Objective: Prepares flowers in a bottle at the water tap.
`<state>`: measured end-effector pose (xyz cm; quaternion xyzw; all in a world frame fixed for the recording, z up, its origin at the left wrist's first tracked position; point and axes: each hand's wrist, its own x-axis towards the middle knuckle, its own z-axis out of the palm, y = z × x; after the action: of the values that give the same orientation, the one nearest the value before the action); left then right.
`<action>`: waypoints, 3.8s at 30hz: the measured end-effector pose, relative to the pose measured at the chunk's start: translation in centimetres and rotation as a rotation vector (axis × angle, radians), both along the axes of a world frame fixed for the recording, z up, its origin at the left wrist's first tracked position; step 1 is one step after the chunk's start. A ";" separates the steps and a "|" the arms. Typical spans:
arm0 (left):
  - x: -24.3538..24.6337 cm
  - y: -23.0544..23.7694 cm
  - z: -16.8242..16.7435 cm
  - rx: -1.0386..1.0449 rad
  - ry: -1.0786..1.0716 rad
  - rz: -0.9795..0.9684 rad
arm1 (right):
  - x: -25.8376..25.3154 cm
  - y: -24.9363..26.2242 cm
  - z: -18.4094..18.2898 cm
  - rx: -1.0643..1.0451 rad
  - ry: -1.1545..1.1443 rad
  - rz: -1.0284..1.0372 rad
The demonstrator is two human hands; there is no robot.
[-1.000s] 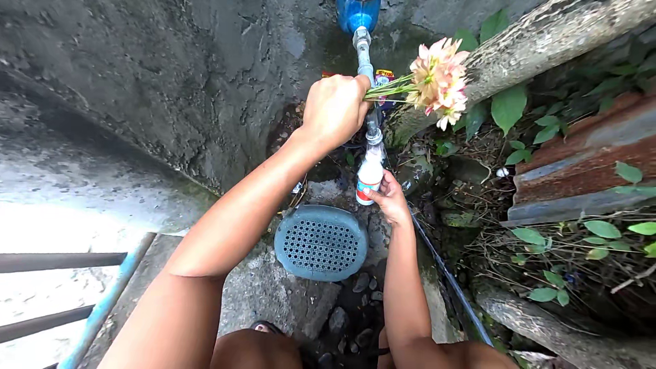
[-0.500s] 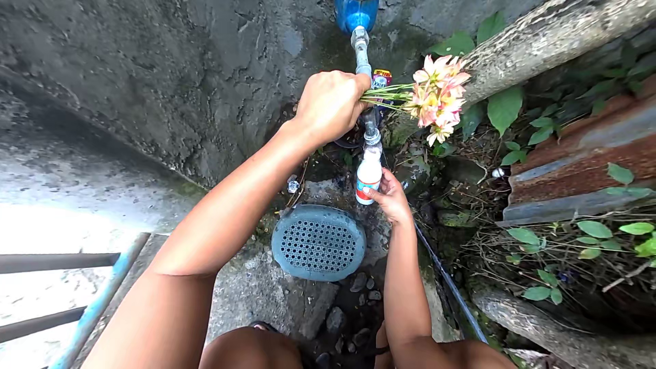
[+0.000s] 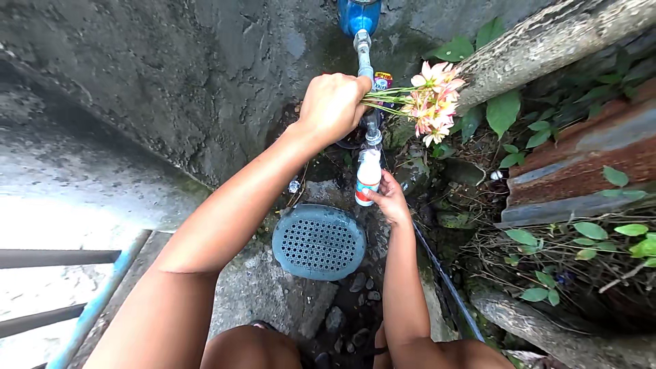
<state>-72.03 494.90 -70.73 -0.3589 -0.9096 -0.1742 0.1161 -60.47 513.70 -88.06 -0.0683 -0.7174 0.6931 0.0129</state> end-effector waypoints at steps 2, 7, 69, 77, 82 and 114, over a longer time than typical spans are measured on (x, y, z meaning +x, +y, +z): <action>0.0 0.0 0.0 -0.002 -0.004 0.007 | 0.0 0.0 0.0 -0.003 0.003 -0.004; 0.1 0.0 0.4 -0.029 -0.036 0.038 | -0.1 0.1 0.0 -0.005 -0.009 -0.010; -2.1 -0.8 -0.7 -0.002 0.142 -0.221 | -0.1 -0.2 -0.4 -0.026 -0.007 0.014; -0.2 -0.1 1.5 -0.142 -0.087 0.017 | 0.0 -0.1 0.0 -0.018 -0.010 0.005; 0.5 1.2 3.2 -0.209 -0.248 0.158 | -0.3 0.0 -0.2 -0.018 -0.005 0.002; -3.1 -1.3 1.0 -0.108 0.054 -0.342 | -1.1 -0.4 -0.7 -0.048 0.027 0.024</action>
<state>-75.09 493.56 -69.74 -0.5187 -0.8398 -0.1327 0.0897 -61.58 513.27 -88.73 -0.0508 -0.7012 0.7110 0.0127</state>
